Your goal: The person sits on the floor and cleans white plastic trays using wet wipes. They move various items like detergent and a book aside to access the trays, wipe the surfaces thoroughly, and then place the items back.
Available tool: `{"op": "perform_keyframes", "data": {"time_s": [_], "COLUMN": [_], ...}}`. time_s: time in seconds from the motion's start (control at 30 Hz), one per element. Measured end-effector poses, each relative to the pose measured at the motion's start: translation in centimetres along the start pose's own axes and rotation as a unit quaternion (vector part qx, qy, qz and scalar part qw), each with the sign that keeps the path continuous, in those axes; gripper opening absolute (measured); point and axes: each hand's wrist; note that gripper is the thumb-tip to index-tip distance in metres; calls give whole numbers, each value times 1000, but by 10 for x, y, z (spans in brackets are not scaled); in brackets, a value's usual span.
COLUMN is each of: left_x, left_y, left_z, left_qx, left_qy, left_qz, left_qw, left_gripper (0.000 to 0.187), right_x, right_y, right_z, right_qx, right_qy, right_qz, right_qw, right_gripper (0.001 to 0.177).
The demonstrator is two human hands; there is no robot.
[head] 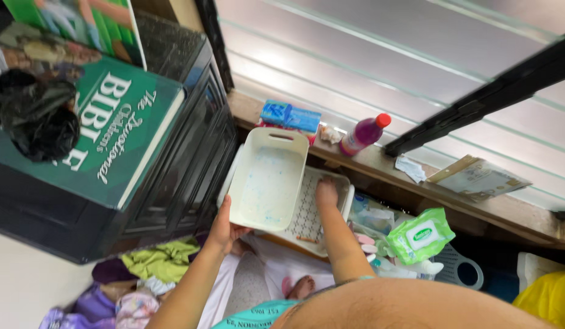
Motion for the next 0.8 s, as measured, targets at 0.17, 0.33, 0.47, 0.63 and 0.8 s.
{"op": "perform_keyframes", "data": {"time_s": [0.17,0.33,0.47,0.63,0.8], "left_x": [-1,2,7,8,8], "left_y": [-2,2,6,13,17], "left_z": [11,20,19,16,11], "left_qx": [0,-7,-3,-6,-16], "left_qy": [-5,19,30,16,24], "left_qz": [16,3,-8,-13,-14], "left_qw": [1000,1000,1000,1000,999], "left_gripper": [78,80,79,78,77], "right_x": [0,6,7,0,2], "right_y": [-2,-2,-2,9,4], "right_z": [-6,-15,6,8,4], "right_qx": [-5,0,67,159,202], "right_qy": [-36,-138,16,73,77], "right_qz": [22,89,-4,82,8], "right_qw": [999,986,998,981,976], "right_gripper": [28,33,48,45,26]}}
Point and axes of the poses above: each hand's wrist, its own x-axis away from the middle knuckle, its own y-axis out of the palm, z = x × y, and after that the axes turned 6 degrees about z, right-handed
